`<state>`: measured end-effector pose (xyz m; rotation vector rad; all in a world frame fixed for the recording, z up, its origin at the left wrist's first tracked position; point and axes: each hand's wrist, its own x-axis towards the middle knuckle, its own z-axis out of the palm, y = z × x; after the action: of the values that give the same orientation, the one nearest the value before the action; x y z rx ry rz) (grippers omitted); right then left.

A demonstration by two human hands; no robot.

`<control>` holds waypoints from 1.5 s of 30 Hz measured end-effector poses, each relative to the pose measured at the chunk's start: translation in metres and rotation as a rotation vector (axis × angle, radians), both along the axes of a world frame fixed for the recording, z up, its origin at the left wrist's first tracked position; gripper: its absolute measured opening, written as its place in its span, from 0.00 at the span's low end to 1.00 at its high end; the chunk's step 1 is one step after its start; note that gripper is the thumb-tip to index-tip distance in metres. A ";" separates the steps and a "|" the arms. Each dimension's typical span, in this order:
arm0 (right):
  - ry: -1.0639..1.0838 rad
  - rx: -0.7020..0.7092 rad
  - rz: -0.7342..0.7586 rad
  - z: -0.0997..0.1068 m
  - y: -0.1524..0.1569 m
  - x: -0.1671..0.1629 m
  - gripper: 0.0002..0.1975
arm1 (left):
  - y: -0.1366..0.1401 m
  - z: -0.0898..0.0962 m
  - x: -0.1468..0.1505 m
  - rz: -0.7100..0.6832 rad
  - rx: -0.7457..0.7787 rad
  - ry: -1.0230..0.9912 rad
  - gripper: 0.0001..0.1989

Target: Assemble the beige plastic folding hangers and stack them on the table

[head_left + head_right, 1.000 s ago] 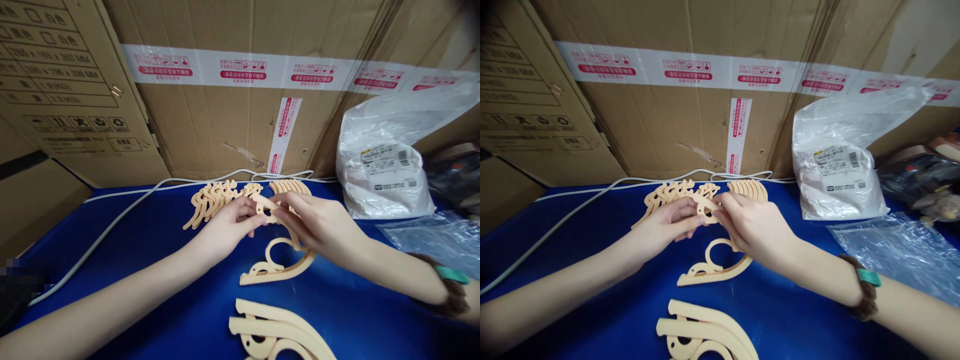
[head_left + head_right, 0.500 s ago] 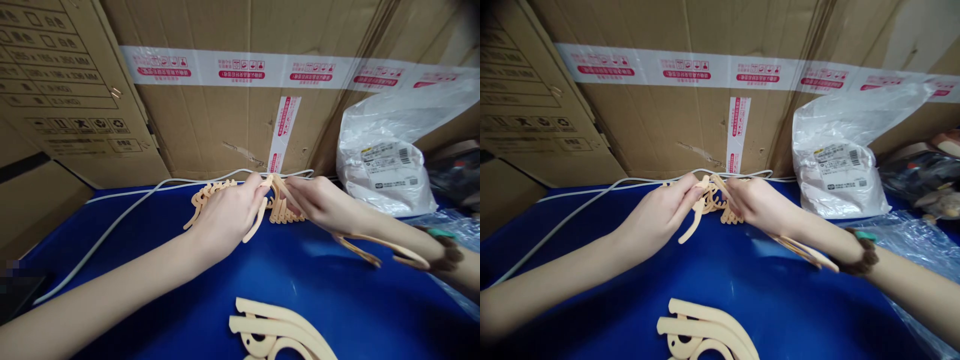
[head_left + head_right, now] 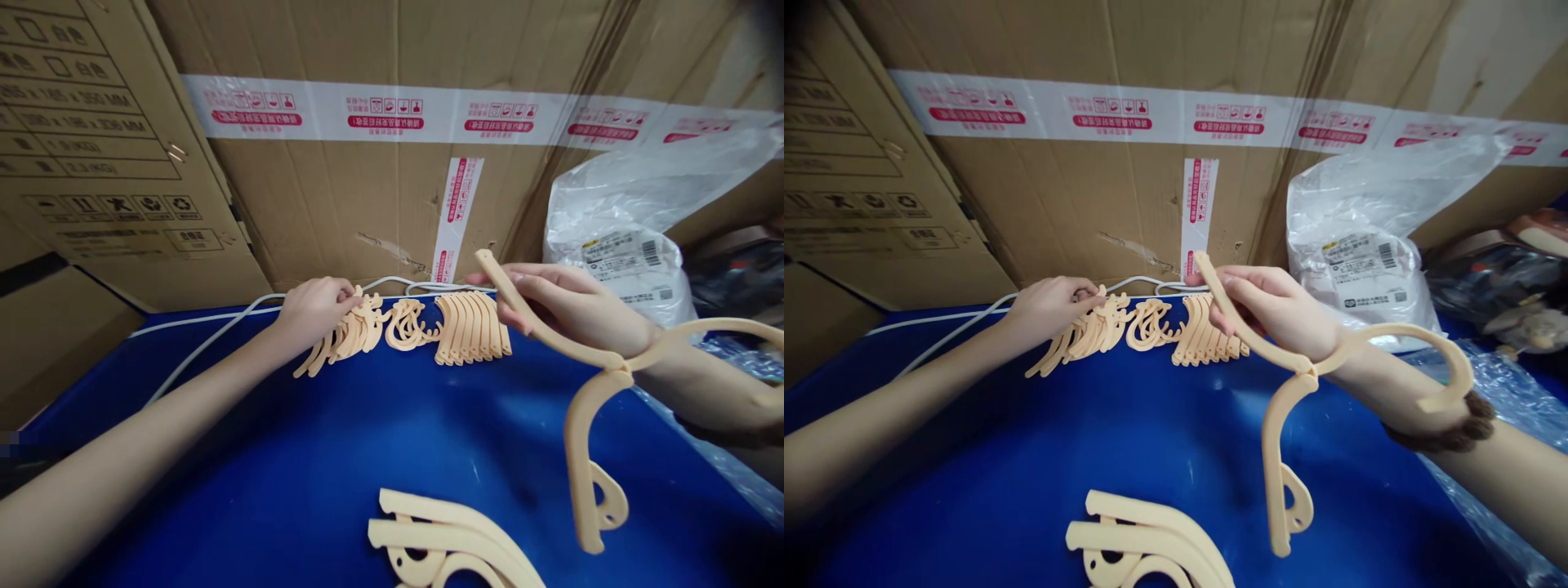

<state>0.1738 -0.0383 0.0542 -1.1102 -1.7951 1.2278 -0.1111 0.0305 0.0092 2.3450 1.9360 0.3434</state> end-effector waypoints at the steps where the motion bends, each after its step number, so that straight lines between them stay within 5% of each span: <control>1: 0.041 -0.012 -0.019 0.001 0.000 0.000 0.16 | 0.000 -0.001 -0.001 -0.003 0.001 0.000 0.16; 5: 0.218 -0.054 -0.174 0.007 -0.004 -0.002 0.13 | -0.008 0.000 0.003 -0.026 0.151 -0.074 0.17; 8: 0.401 -0.047 -0.410 0.007 -0.006 -0.006 0.07 | -0.034 0.007 0.023 -0.198 0.220 -0.313 0.16; 10: 0.505 0.003 -0.506 0.005 -0.005 -0.005 0.03 | -0.059 0.014 0.040 -0.375 -0.018 -0.616 0.19; 13: 0.475 0.136 -0.494 0.000 -0.002 0.004 0.06 | -0.090 0.022 0.061 -0.448 -0.596 -0.992 0.27; 18: -0.221 0.559 -0.295 -0.012 0.000 0.024 0.07 | -0.098 0.019 0.065 -0.195 -0.832 -1.387 0.12; 21: -0.773 0.914 -0.211 -0.020 -0.006 0.023 0.10 | -0.091 0.017 0.062 -0.244 -0.967 -1.451 0.17; 25: -1.023 1.096 -0.160 -0.029 -0.013 0.012 0.16 | -0.090 0.019 0.063 -0.305 -1.090 -1.386 0.13; 28: -0.971 0.997 -0.086 -0.030 -0.012 0.010 0.19 | -0.090 0.018 0.065 -0.271 -1.096 -1.352 0.10; 32: -0.691 0.440 0.034 -0.028 0.001 0.021 0.22 | -0.085 0.003 0.070 -0.247 -0.881 -1.111 0.10; 35: -0.559 0.125 -0.092 -0.032 0.021 0.036 0.22 | -0.079 -0.007 0.075 -0.252 -0.787 -0.968 0.10; 39: -0.675 0.091 -0.352 -0.044 0.047 0.052 0.13 | -0.063 -0.008 0.084 -0.189 -0.599 -0.897 0.08; 45: -1.045 0.265 -0.361 -0.055 0.055 0.051 0.19 | -0.036 -0.007 0.097 -0.205 -0.486 -0.856 0.09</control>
<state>0.2252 0.0167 -0.0010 -1.9987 -2.2053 0.1235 -0.0141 -0.0060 0.0018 1.6496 1.1885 0.6360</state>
